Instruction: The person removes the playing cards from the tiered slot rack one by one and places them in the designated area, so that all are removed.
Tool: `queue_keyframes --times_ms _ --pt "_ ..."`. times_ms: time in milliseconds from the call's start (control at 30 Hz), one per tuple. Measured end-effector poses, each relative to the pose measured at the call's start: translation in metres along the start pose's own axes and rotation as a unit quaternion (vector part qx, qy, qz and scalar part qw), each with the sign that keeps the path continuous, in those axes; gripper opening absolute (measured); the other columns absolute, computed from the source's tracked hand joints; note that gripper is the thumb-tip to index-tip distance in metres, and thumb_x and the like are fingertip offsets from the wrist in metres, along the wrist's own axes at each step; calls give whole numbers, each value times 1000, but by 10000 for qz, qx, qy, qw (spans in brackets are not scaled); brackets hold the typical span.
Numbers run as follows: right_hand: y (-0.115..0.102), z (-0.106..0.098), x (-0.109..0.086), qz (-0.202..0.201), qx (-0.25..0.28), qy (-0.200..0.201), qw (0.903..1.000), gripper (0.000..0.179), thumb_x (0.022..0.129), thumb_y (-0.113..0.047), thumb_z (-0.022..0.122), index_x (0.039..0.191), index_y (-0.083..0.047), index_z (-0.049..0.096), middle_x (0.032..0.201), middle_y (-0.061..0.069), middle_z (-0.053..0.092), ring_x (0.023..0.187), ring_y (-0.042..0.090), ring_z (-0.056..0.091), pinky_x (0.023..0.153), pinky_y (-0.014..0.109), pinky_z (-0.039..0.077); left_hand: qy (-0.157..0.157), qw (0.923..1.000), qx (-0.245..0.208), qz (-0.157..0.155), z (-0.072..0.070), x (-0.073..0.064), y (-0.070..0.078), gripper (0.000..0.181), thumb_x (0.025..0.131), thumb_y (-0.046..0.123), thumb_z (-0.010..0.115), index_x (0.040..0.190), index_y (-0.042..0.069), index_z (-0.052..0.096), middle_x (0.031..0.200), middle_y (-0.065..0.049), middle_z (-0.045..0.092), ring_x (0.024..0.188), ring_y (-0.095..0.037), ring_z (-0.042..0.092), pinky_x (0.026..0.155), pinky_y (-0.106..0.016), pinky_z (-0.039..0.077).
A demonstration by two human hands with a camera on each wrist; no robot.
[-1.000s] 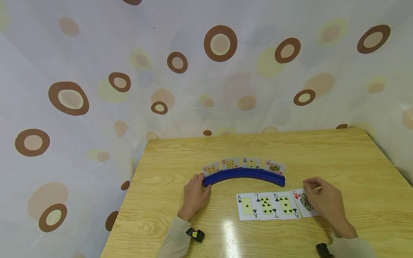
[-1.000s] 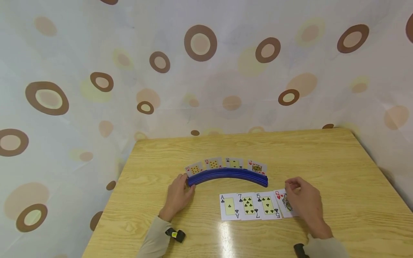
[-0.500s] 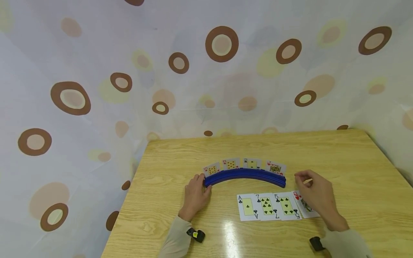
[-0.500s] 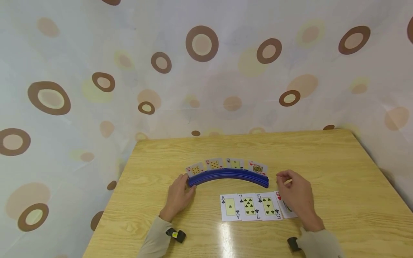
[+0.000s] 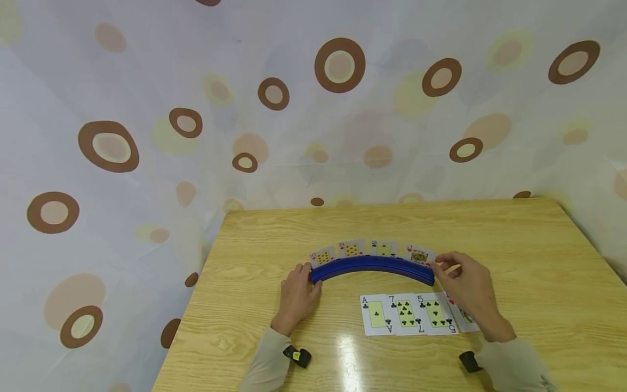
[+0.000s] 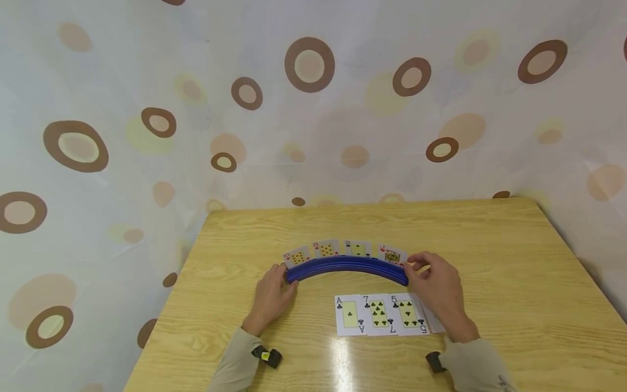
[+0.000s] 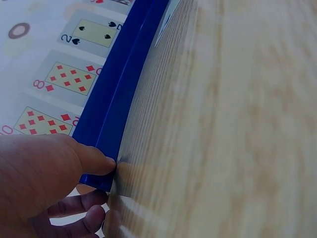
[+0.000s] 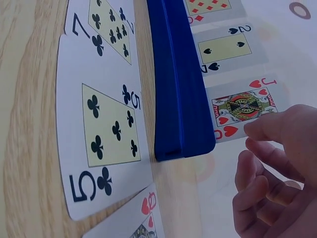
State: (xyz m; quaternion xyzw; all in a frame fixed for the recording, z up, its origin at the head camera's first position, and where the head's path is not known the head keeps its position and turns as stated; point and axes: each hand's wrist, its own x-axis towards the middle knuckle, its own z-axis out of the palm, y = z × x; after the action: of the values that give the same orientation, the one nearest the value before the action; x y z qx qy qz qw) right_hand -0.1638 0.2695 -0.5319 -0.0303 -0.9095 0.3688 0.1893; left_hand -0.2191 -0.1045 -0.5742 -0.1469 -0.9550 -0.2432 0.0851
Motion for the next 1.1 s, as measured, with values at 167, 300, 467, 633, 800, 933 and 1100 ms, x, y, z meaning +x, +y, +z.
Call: queue_keyframes --times_ms 167,300,467,633,800,933,1100 --pt "-1 2 2 -144 -23 64 9999 13 97 -9 80 107 -3 78 93 12 76 68 -2 57 57 22 46 16 10000 -18 37 0 0 -1 38 102 21 76 134 2 66 116 -16 72 98 -35 70 74 -46 49" --pt "-1 2 3 -264 29 146 9995 12 97 -8 79 107 -3 78 93 13 76 69 0 61 58 21 48 62 10000 -8 63 0 1 0 37 102 21 76 133 3 66 115 -16 72 96 -34 70 73 -45 49" --pt "-3 -1 0 -206 76 176 9996 13 98 -8 78 110 -3 78 97 14 77 73 -3 59 60 19 49 64 10000 21 60 0 1 0 36 102 21 75 132 3 66 114 -15 72 96 -34 69 73 -46 50" --pt "-2 -5 -5 -79 208 177 9996 15 101 -12 77 113 -4 77 104 15 78 77 -12 55 59 19 50 64 10000 38 61 0 0 0 35 102 22 75 130 4 67 112 -15 72 94 -34 70 72 -45 50" --pt "0 -6 -13 -51 630 -184 9978 14 103 -14 76 113 -5 77 108 16 77 80 -12 58 59 21 53 94 9999 37 86 -1 0 1 35 101 21 76 129 3 67 111 -14 72 93 -33 69 72 -46 51" --pt "0 -3 -20 -36 783 -513 9956 13 103 -14 76 112 -5 77 108 16 78 79 -8 63 62 22 54 86 9999 25 91 -2 0 1 34 101 21 76 129 3 67 110 -14 71 93 -33 69 72 -45 50" --pt "-4 1 -27 103 831 -813 9932 13 104 -18 76 112 -7 77 106 12 78 78 -5 63 61 24 52 68 9999 22 74 -2 -1 2 33 101 21 76 128 4 67 110 -14 71 93 -33 69 72 -44 48"
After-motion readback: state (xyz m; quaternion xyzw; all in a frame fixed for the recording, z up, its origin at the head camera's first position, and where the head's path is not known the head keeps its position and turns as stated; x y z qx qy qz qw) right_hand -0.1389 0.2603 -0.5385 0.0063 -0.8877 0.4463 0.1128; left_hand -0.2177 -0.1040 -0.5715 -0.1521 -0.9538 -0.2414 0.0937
